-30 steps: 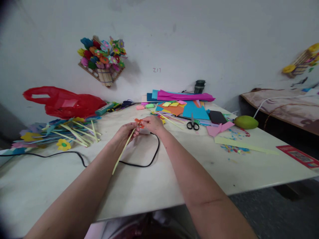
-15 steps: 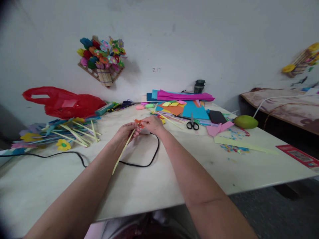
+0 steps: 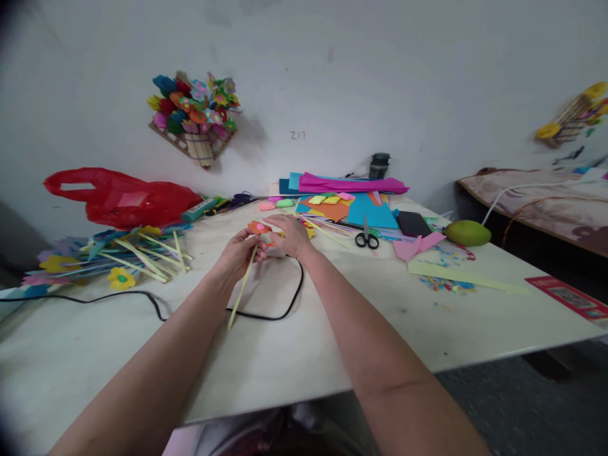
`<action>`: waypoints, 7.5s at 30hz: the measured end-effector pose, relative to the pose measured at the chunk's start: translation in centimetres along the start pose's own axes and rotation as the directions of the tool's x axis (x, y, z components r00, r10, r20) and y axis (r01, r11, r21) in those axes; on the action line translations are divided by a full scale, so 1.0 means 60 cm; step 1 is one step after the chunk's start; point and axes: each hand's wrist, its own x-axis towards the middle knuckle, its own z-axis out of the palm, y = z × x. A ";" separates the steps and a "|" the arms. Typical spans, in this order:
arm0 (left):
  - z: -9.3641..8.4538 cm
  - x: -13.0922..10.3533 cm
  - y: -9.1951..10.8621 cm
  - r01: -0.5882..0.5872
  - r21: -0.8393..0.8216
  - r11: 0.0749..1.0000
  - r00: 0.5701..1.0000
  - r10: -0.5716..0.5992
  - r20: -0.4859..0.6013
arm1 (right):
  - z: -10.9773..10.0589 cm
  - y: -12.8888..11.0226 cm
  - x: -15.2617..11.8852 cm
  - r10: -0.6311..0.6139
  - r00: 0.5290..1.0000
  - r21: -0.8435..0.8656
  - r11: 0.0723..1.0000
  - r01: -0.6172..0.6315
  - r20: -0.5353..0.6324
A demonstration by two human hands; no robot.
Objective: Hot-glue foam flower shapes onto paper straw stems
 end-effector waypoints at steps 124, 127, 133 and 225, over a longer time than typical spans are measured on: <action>-0.024 0.018 -0.018 -0.252 0.086 0.964 0.967 0.249 0.047 | 0.028 0.004 0.001 0.430 0.887 0.409 0.849 -0.334 -0.169; -0.026 0.016 -0.018 -0.229 0.057 0.972 0.972 0.226 0.059 | 0.037 0.007 0.001 0.468 0.879 0.403 0.824 -0.398 -0.089; -0.022 0.013 -0.008 -0.226 -0.014 0.974 0.973 0.225 -0.050 | 0.035 -0.020 -0.003 0.473 0.875 0.466 0.755 -0.461 0.099; -0.027 0.008 0.008 -0.132 0.046 0.990 0.990 0.129 0.057 | 0.014 -0.043 -0.003 -0.005 0.945 -0.152 0.987 -0.047 -0.326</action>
